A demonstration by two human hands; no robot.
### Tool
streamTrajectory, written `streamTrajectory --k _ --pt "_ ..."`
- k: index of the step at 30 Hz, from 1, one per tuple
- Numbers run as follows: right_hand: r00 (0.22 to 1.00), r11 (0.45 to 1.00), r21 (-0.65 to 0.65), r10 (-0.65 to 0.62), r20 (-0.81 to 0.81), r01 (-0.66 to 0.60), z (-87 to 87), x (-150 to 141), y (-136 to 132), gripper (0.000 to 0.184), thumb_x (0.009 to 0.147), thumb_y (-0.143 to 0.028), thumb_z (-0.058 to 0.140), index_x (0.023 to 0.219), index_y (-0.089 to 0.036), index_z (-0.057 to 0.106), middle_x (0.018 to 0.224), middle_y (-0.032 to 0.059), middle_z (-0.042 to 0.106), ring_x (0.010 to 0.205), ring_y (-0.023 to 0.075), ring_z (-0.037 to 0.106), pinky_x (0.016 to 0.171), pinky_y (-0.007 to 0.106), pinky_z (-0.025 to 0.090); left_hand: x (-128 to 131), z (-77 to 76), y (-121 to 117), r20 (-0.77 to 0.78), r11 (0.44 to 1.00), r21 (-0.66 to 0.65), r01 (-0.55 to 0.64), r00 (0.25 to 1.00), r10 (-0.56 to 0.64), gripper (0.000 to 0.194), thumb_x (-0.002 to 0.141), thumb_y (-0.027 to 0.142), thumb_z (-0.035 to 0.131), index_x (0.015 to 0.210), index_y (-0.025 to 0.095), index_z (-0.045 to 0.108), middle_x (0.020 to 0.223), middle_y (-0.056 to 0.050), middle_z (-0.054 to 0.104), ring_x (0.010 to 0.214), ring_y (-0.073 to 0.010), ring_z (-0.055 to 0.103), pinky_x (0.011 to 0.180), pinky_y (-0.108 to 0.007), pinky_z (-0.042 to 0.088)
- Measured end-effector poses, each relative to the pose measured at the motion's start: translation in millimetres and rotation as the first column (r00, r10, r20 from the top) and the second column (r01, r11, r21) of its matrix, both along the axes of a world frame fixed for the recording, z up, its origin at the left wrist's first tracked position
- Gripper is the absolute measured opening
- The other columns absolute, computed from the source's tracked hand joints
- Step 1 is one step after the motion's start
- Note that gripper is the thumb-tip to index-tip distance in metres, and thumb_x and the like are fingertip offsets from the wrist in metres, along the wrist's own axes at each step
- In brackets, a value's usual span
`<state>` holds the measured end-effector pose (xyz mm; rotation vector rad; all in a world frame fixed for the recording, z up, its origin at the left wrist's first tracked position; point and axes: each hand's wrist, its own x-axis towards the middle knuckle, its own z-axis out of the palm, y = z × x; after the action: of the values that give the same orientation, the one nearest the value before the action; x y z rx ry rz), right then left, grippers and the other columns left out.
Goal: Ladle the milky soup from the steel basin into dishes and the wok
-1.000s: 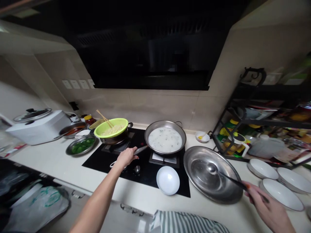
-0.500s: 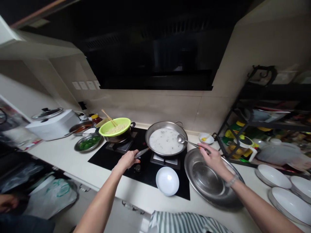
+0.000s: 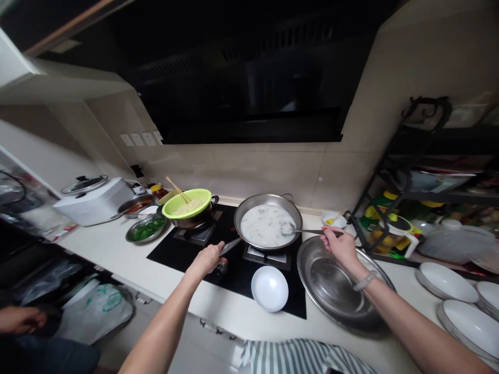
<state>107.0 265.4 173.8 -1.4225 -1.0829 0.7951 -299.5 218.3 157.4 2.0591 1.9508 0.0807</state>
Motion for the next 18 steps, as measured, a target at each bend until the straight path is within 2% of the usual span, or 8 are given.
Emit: streamTrajectory --k 8,14,18 --pt "0.984 0.998 -0.011 -0.059 -0.168 0.058 8.4 2.2 -9.0 0.030 0.064 -0.039 0.069 0.080 -0.013 0.062 0.051 0.0021 0.060 0.039 0.0107 0.049 0.034 0.021 0.037 5.5 -2.6 3.9 -0.032 0.998 0.055 0.010 0.999 -0.008 0.029 0.077 0.028 0.061 0.105 0.021 0.055 0.082 -0.009 0.062 0.085 -0.0288 0.064 0.074 -0.034 0.044" --pt "0.970 0.997 -0.010 -0.074 -0.231 0.074 13.7 2.0 -15.6 0.032 0.060 -0.039 0.074 0.077 -0.013 0.064 0.049 0.0014 0.060 0.037 0.0104 0.049 0.031 0.020 0.036 12.3 4.9 7.6 -0.260 0.996 -0.060 0.062 0.963 -0.076 0.039 0.080 0.030 0.058 0.117 0.020 0.048 0.095 -0.011 0.065 0.091 -0.0283 0.065 0.072 -0.033 0.047" --pt "0.963 0.997 -0.005 -0.082 -0.256 0.083 18.3 3.6 -19.2 0.027 0.059 -0.035 0.074 0.073 -0.015 0.064 0.048 0.0012 0.059 0.037 0.0106 0.049 0.030 0.019 0.035 14.3 6.8 8.8 -0.329 0.994 -0.097 0.049 0.941 -0.079 0.043 0.081 0.033 0.057 0.121 0.021 0.045 0.098 -0.011 0.066 0.094 -0.0274 0.065 0.072 -0.032 0.048"
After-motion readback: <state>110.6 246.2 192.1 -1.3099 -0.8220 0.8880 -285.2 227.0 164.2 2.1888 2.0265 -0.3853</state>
